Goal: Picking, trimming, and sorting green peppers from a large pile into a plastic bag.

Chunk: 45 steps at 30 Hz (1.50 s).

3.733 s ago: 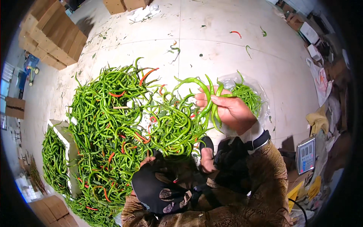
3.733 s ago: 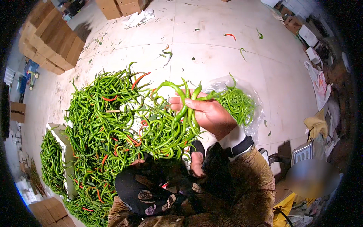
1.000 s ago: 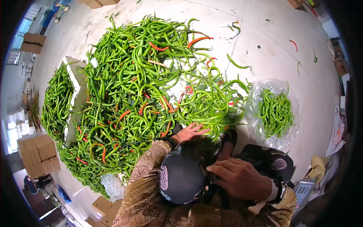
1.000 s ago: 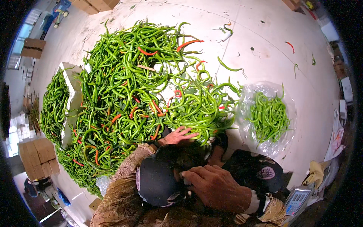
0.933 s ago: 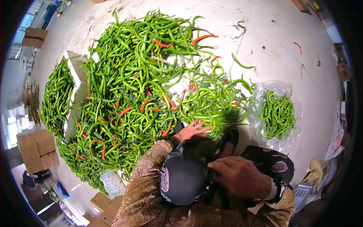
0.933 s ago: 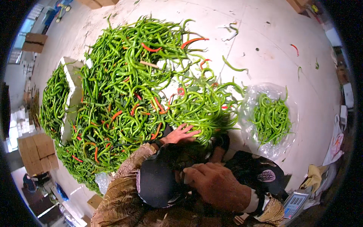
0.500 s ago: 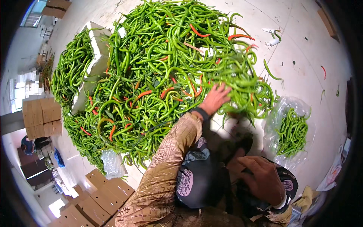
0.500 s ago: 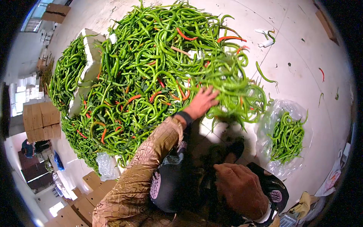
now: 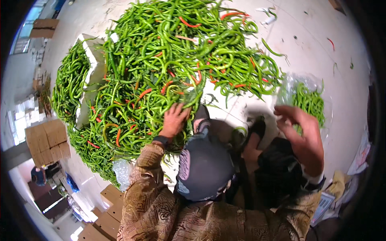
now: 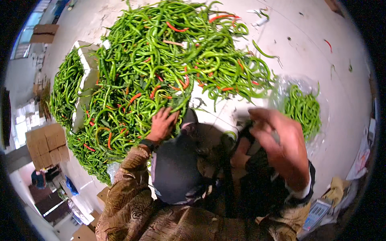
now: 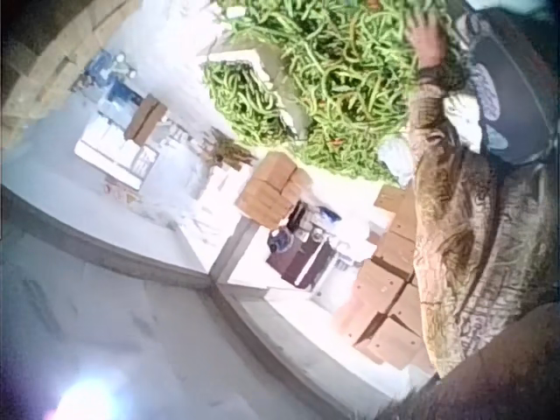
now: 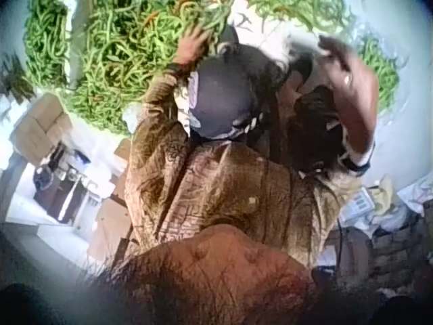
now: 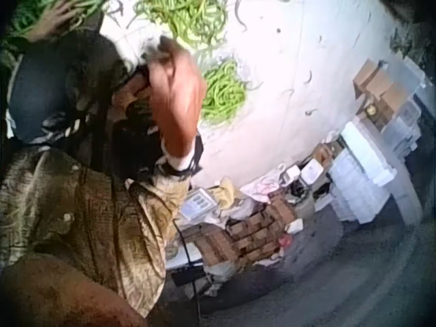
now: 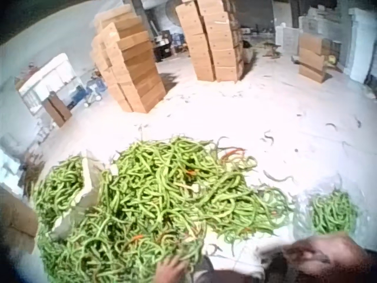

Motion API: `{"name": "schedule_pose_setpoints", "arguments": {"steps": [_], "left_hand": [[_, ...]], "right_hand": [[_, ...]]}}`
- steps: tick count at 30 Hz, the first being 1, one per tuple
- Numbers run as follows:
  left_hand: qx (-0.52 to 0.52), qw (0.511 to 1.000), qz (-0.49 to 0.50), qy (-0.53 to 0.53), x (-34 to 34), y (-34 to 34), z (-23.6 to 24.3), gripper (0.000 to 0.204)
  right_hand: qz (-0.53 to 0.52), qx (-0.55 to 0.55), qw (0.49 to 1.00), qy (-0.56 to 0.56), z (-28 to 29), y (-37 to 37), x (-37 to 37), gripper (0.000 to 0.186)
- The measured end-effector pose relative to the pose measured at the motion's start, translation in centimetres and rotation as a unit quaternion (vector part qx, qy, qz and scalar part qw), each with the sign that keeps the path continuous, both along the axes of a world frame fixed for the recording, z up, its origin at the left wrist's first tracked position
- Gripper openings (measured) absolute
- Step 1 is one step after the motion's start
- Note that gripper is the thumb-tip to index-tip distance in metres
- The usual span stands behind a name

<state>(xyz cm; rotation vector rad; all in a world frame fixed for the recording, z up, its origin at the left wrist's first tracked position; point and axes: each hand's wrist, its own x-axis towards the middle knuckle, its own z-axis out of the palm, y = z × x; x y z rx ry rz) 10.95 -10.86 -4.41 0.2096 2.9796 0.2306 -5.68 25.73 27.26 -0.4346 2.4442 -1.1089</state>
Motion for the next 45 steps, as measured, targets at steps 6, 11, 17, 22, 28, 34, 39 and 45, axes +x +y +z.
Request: {"name": "schedule_pose_setpoints", "arguments": {"steps": [6,11,17,22,28,34,39,45], "left_hand": [[-0.076,0.986,0.146,-0.023,1.0,-0.6,0.9,0.041],[0.001,0.997,0.066,0.031,4.6,1.2,4.1,0.037],[0.121,0.913,0.148,-0.359,19.1,3.0,3.0,0.036],[0.150,0.871,0.215,-0.414,23.6,1.9,2.4,0.035],[0.248,0.876,0.195,-0.364,19.5,7.0,0.7,0.033],[0.330,0.856,0.157,-0.366,13.6,13.4,-1.1,0.032],[0.348,0.834,0.139,-0.405,8.5,15.6,-2.2,0.031],[0.253,0.822,0.227,-0.457,11.6,7.1,0.9,0.030]], "right_hand": [[-0.034,-0.117,0.993,-0.001,0.3,0.5,0.2,0.030],[-0.063,-0.154,0.983,-0.073,0.3,1.4,0.5,0.036],[-0.053,-0.165,0.982,-0.077,0.8,1.5,0.2,0.040],[-0.038,-0.162,0.982,-0.093,0.6,-0.2,0.0,0.040],[-0.032,-0.148,0.982,-0.116,4.2,-2.7,1.7,0.035],[-0.121,-0.246,0.943,-0.186,5.9,-3.5,3.3,0.027],[-0.192,-0.210,0.930,-0.232,5.1,-2.4,0.8,0.021],[-0.079,-0.225,0.923,-0.302,2.2,-4.4,-5.8,0.016]]}}
